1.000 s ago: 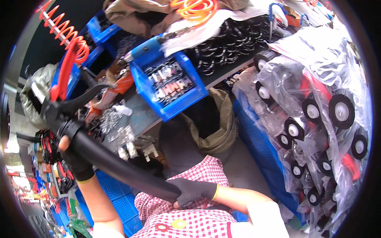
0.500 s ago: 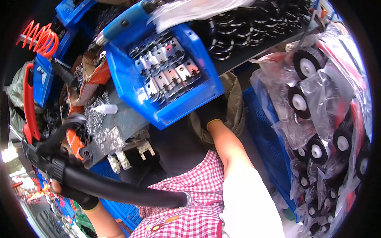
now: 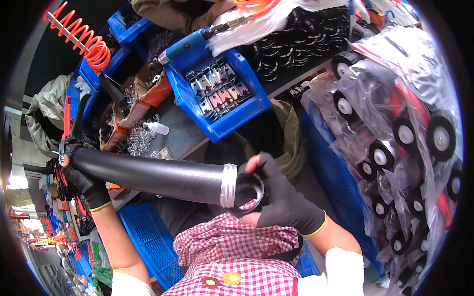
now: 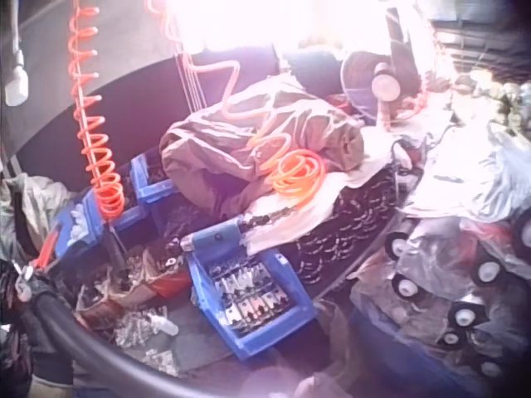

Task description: The person assembles caulking guns by attaching handles and piston rods, applying adhesive, fastening components with pneumatic tools, screwing on cylinders, and placing completed guns into plastic bags.

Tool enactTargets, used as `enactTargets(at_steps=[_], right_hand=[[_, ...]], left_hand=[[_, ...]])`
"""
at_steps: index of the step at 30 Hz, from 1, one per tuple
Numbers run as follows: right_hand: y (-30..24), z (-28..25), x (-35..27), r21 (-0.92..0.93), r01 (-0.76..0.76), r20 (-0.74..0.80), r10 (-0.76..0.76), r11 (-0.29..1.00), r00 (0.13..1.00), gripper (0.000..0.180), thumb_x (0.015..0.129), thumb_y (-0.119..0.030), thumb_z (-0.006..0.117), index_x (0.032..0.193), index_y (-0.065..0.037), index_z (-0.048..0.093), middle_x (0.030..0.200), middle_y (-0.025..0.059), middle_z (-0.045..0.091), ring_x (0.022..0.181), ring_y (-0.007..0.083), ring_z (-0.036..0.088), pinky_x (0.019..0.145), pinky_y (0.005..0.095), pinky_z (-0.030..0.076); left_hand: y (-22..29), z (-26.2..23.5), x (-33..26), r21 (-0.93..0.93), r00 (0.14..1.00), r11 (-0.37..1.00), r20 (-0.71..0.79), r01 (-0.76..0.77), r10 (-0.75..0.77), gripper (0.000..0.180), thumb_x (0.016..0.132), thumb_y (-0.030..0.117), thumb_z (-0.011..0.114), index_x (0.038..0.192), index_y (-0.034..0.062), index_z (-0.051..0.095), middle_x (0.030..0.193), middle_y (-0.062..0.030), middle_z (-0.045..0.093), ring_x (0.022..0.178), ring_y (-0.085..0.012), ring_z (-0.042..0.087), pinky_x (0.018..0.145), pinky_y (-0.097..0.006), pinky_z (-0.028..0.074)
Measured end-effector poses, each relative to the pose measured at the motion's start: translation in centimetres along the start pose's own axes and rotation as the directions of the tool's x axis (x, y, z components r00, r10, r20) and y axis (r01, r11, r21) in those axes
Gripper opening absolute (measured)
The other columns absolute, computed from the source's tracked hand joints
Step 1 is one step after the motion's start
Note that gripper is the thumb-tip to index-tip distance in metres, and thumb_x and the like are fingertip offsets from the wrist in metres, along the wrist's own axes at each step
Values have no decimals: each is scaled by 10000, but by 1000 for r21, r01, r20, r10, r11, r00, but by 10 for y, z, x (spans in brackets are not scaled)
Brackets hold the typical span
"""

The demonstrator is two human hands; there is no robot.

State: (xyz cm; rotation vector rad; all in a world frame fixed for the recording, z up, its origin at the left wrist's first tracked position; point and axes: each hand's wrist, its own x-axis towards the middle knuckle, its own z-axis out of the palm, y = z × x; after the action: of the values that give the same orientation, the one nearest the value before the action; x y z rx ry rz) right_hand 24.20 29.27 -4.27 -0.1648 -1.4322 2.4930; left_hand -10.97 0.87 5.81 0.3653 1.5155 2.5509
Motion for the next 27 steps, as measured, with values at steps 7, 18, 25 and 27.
enactTargets(at_steps=[7,18,25,27], right_hand=[[-29,30,-12,-675,474,151,-523,565,839,834,592,-43,851,1321,-97,450,1178,130,496,1057,266,554,921,346,481],[-19,39,-6,-685,701,519,-542,198,661,595,755,-222,812,1261,-84,530,1117,153,583,920,322,649,754,344,574],[-7,38,-17,114,-167,119,153,979,981,993,758,-603,730,1427,9,326,1395,227,420,1141,325,568,900,437,500],[-22,39,-11,-711,675,383,-696,198,607,1043,657,-577,814,1384,18,362,1333,249,443,1112,397,560,888,478,499]], left_hand=[[14,9,-18,39,994,997,-87,-67,71,492,862,499,578,1079,58,597,944,-95,643,821,-238,626,772,-362,531],[44,2,-31,30,985,992,-127,119,-114,487,838,544,586,1056,110,616,894,-72,653,767,-248,636,726,-378,548],[57,9,-43,38,998,998,-36,-53,54,509,857,524,579,1039,49,598,879,-98,639,773,-237,630,727,-363,536],[61,9,-39,-38,1000,999,15,19,-19,512,853,528,591,1042,52,593,871,-98,638,768,-237,628,720,-361,534]])
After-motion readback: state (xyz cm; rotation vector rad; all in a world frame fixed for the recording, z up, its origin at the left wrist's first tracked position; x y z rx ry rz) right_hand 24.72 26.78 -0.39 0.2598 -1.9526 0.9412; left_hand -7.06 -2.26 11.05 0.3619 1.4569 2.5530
